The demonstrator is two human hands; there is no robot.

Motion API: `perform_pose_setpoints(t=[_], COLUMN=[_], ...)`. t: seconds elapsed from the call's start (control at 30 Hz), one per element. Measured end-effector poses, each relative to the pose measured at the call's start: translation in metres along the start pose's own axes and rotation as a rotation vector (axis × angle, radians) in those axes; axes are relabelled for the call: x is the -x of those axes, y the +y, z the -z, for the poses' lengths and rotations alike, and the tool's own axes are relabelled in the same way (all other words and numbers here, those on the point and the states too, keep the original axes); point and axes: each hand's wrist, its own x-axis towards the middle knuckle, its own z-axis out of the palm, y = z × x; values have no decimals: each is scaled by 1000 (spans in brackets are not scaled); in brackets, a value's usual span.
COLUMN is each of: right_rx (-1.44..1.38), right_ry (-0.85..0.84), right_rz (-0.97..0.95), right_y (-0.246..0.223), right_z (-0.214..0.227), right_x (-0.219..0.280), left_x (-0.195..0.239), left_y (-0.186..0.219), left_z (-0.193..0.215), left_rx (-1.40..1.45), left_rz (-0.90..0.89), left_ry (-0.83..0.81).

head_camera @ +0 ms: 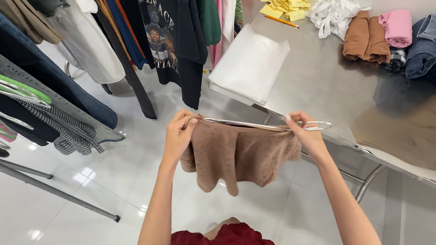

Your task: The person picks up folded garments from a metal table, unfolds them, and places them onto hangers. They then hang the garments on a nearby clothing rack. The process is repeated for a brown top, a pink top, and a brown skirt.

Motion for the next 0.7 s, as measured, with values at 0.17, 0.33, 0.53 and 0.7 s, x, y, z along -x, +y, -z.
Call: perform_pose_setpoints(t=[0.17, 0.33, 0.53, 0.7], right_rx=[26, 73, -66, 294], right_ry=[82, 128, 185, 280], right_rz=[-7, -65, -230, 110], right_y=[39, 45, 47, 89], right_z=[5, 14, 25, 27], right_x=[-42, -68, -71, -98], left_x=[10, 10, 5, -1], left_y=[-41, -25, -4, -10], left_z=[-12, -25, -34, -41], left_rx=[115, 311, 356, 100], left_rz=[-10, 26, 41, 108], left_ry=[-102, -187, -234, -271])
